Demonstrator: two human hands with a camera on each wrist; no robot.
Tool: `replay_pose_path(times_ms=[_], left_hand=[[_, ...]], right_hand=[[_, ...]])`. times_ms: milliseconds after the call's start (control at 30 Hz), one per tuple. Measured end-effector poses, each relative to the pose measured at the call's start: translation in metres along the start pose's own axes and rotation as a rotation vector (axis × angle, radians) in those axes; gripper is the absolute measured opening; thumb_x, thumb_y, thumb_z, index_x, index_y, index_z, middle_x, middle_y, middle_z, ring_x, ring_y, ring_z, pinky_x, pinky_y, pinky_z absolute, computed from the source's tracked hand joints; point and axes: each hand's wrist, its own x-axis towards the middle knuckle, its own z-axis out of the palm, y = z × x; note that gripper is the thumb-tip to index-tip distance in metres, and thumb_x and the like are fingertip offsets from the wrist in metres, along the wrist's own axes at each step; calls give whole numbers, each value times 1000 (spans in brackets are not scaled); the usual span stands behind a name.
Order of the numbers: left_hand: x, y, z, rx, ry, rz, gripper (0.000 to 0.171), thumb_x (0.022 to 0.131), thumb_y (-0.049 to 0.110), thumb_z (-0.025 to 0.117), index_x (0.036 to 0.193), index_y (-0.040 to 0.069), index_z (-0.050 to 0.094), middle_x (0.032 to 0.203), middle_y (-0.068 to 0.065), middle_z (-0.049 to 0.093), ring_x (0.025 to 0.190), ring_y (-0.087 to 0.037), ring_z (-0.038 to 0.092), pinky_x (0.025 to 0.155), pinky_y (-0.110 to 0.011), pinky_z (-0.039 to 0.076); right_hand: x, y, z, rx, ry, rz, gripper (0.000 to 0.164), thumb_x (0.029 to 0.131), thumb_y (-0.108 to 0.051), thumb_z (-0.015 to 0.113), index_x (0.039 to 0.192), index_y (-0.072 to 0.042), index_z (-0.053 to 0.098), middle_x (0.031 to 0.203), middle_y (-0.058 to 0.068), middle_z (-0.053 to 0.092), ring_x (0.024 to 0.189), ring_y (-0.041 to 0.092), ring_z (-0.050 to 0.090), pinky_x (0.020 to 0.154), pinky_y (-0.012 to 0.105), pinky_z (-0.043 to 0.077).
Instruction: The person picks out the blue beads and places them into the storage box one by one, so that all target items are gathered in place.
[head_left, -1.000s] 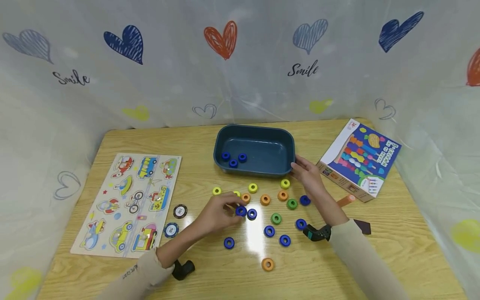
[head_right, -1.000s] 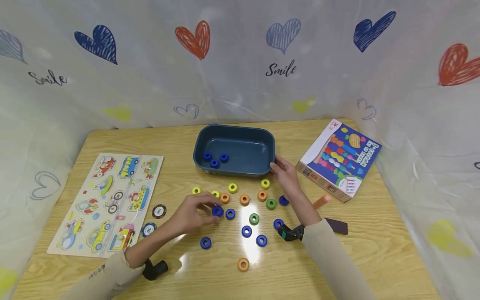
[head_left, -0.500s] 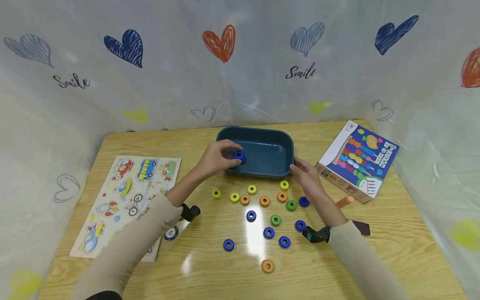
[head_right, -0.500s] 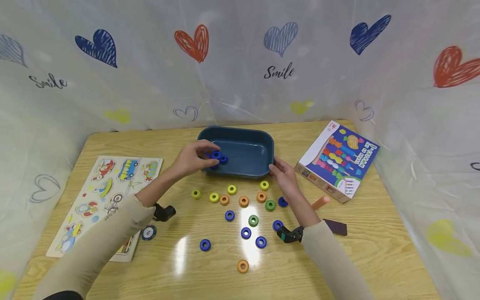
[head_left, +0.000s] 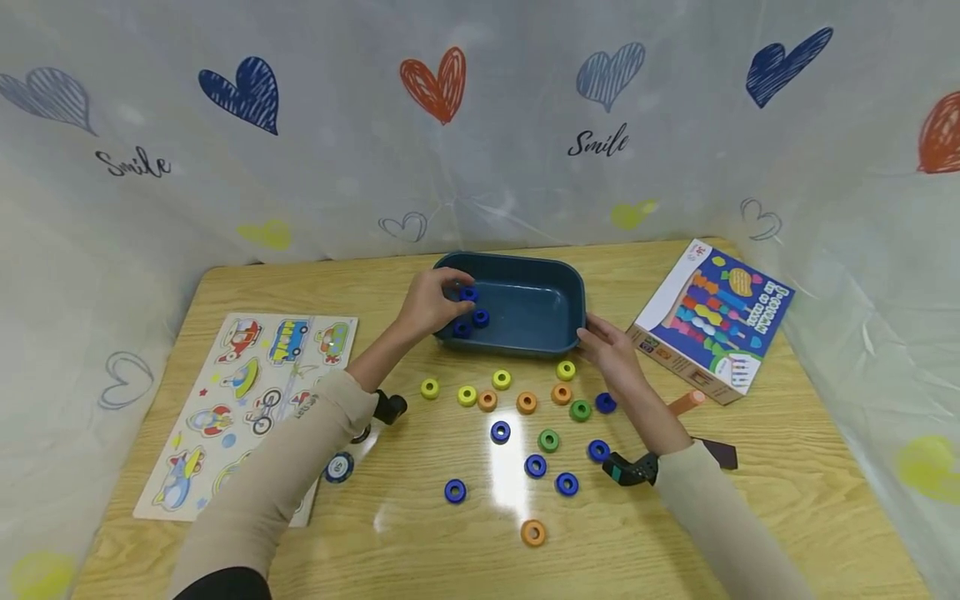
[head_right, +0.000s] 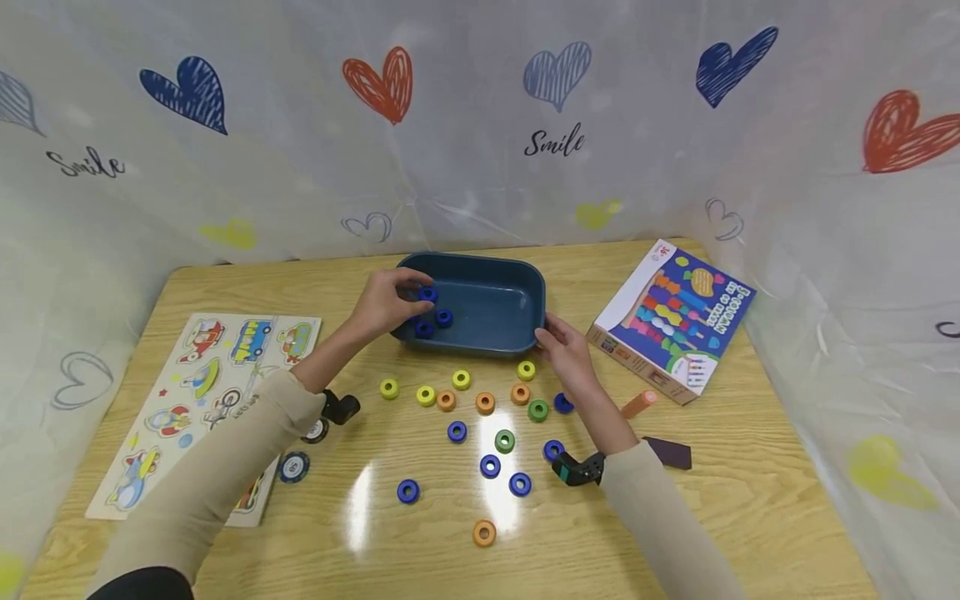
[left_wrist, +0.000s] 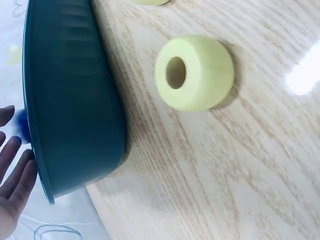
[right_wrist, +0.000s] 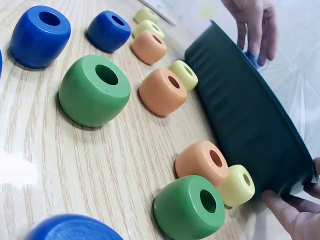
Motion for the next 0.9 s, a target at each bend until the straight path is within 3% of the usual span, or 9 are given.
replay_pose_path(times_ms=[133,267,433,633,767,900], left_hand=[[-2,0,0,-2,1,29,34,76,11,77,108,4,66,108,-12,63,100,-29,57,79,-36,49],[-5,1,-2,-64,-6,62,36,76,11,77,109,2,66,108,-15,62,100,-31,56,80,-41,48],[-20,6,-9,-128,-12,107,35,76,12,77,108,3,66,106,-11,63,96,-28,58,81,-44,48],[-60,13,-12,-171,-63,126,35,73,11,79,106,6,67,99,-3,63,88,-26,60,75,-39,51],[-97,10,-3,-222,-146,127,35,72,8,80,104,6,68,101,-5,64,87,-29,61,72,-40,52],[-136,5,11,-243,-239,81,36,72,8,80,105,5,67,102,-8,64,87,-28,61,72,-41,52]], right_hand=[[0,-1,0,7,3,-2,50,98,-8,45,143,3,26,144,22,29,126,32,38,98,42,37],[0,0,0,17,2,-2,50,98,-8,45,142,3,27,143,22,29,125,32,39,97,42,38],[0,0,0,14,12,7,50,98,-8,46,143,3,26,144,21,29,125,31,39,97,40,39],[1,0,1,17,14,-2,51,97,-9,47,142,3,26,143,22,30,125,32,39,97,40,39],[0,0,0,15,8,-5,51,97,-8,46,143,3,26,143,22,30,125,32,39,97,40,39],[1,1,0,17,10,-7,51,97,-8,46,142,4,26,143,22,30,125,33,39,96,40,40]])
